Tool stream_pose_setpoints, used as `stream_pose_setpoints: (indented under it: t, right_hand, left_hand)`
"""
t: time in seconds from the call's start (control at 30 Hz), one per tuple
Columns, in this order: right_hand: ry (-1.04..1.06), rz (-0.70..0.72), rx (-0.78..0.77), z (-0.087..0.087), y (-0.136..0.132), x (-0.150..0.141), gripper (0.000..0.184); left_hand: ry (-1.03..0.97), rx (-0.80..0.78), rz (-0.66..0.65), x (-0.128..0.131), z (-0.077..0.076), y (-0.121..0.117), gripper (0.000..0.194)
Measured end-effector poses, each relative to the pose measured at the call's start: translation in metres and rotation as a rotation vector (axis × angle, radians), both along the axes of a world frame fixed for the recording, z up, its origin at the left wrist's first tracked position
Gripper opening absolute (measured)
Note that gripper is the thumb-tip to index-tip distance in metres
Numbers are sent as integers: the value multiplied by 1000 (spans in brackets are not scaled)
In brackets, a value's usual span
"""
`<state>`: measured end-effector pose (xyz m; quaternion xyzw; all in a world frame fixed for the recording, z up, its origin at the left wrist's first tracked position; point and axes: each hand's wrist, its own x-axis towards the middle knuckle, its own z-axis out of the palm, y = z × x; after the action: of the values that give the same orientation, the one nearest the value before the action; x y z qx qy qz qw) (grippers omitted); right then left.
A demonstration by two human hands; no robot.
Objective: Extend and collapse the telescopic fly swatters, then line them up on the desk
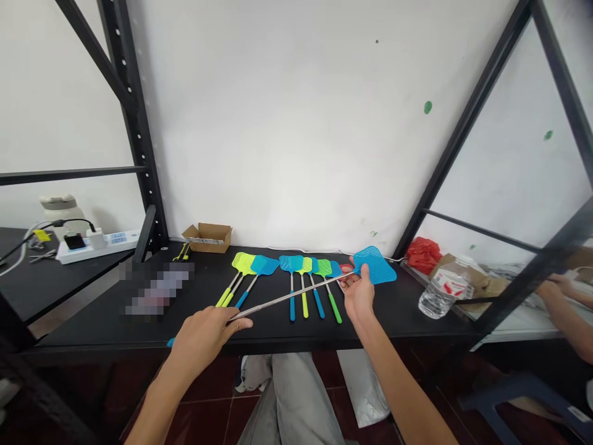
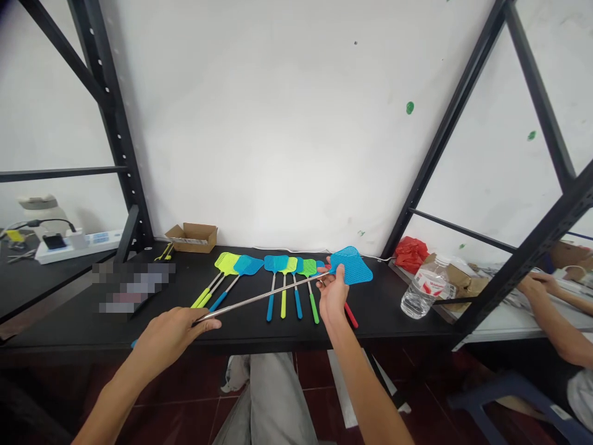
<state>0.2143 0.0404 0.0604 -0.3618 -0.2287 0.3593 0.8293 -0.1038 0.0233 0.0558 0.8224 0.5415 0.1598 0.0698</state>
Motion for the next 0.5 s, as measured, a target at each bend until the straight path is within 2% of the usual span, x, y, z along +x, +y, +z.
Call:
stream_pose_setpoints:
  t: [0.13, 0.27, 0.37, 0.5]
  right_hand:
    - [-126, 74, 16, -6, -11, -57, 52]
    - [-311, 174, 44, -12, -22, -111, 51]
    - [-383, 248, 28, -15, -26, -125, 51]
    - [-393, 509, -68, -37, -26, -130, 55]
  left_hand:
    - [-183, 1, -125, 35, -11, -9, 52]
    - [-561, -97, -217, 73, -27, -15, 54]
    - [-739, -161, -210, 82, -34, -13, 53]
    - [-899, -230, -270, 82, -37, -9, 48]
